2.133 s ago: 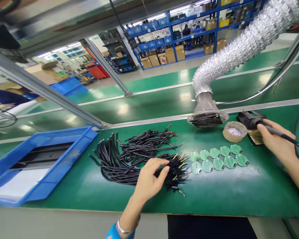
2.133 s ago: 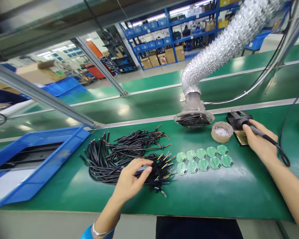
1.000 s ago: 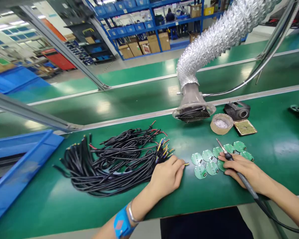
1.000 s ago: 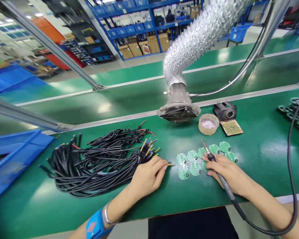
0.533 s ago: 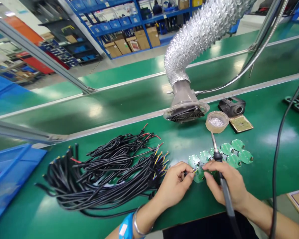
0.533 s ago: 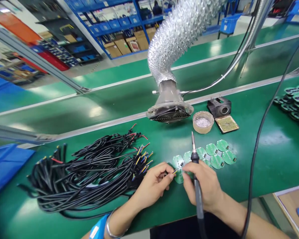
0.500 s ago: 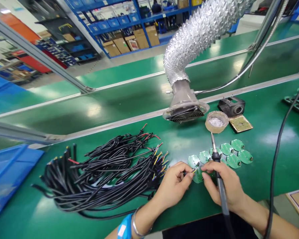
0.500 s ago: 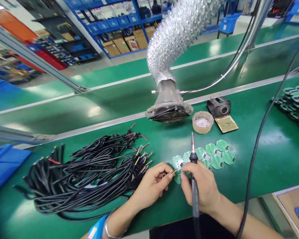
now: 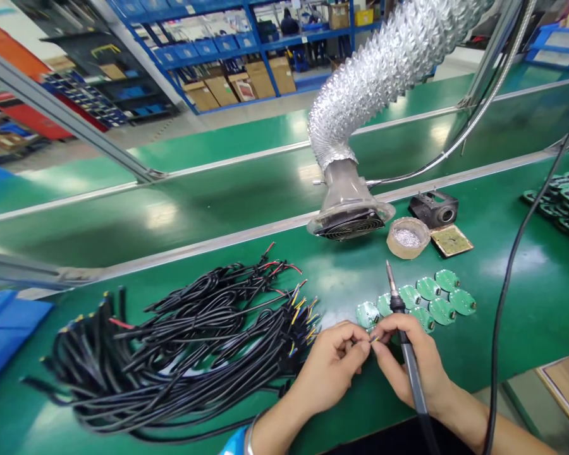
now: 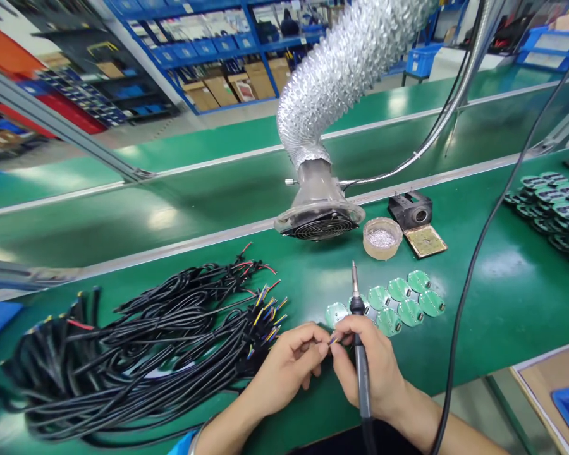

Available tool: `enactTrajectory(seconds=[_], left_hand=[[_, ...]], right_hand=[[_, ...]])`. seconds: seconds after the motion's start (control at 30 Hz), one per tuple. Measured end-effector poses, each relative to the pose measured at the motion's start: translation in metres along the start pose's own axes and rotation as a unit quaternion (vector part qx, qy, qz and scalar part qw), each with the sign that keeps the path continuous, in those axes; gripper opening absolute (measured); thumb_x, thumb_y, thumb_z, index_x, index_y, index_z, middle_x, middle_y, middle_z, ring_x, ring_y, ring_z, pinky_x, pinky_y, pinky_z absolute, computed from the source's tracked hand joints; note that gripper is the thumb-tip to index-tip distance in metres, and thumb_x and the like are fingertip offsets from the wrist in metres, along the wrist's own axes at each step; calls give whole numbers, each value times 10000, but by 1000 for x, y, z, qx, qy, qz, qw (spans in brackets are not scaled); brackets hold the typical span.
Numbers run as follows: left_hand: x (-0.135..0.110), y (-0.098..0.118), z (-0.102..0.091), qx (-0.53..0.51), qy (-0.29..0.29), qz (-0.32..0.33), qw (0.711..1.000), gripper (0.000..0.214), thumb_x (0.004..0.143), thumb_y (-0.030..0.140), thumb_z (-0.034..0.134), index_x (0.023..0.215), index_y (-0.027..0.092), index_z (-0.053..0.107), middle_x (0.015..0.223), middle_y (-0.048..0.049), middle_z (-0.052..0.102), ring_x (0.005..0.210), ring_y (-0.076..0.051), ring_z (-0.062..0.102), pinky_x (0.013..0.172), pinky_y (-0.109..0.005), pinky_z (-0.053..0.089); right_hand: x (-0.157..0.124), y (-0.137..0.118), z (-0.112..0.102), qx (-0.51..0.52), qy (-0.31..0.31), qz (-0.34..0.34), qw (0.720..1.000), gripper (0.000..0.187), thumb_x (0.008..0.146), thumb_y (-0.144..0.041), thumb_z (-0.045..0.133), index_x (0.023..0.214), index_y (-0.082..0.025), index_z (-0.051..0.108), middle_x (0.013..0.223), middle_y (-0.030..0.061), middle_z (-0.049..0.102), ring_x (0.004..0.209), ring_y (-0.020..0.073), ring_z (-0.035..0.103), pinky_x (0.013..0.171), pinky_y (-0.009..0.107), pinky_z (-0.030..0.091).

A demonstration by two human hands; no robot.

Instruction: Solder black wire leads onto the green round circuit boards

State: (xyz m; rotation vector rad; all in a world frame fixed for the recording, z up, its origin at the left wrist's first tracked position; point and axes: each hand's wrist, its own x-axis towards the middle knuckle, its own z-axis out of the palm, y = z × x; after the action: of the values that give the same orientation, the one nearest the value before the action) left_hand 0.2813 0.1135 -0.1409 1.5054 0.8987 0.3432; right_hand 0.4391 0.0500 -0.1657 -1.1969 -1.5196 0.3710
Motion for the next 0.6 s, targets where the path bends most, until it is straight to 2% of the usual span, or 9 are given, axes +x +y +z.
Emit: enactTrajectory(seconds=[0.13,0.27,0.43,0.6], left_hand=[[1,4,-3,-93,-59,-47,993,554,790,604,549,859,56,504,719,-48,480,484,-51,437,386,-153,321],[-1,4,-4,-141,-81,-50,985,502,788,538,606,880,62,477,853,-77,527,513,-34,460,377,-131,309],[-2,2,-3,-181,-92,-84,976,443,731,449,676,876,87,466,686,-11,448,488,-34,371,380,-144,243],[-1,-2,-1,-169,-70,-61,981,451,736,465,678,871,95,458,597,17,397,470,-43,324,403,-168,241]], right_hand=[[-2,0,-2,26,-1,-8,1000,354,780,-43,567,1082,-190,456,912,3,563,792,59,566,724,196,506],[-2,-2,-4,31,-1,-16,999,362,774,-34,572,1083,-182,456,921,16,568,797,70,575,721,213,517],[-1,-1,-5,36,-6,-33,999,399,770,-18,572,1115,-179,451,924,25,570,811,76,579,723,215,521],[-1,-1,-5,25,2,-33,999,407,766,-20,577,1119,-182,453,925,24,570,816,76,574,730,214,518]])
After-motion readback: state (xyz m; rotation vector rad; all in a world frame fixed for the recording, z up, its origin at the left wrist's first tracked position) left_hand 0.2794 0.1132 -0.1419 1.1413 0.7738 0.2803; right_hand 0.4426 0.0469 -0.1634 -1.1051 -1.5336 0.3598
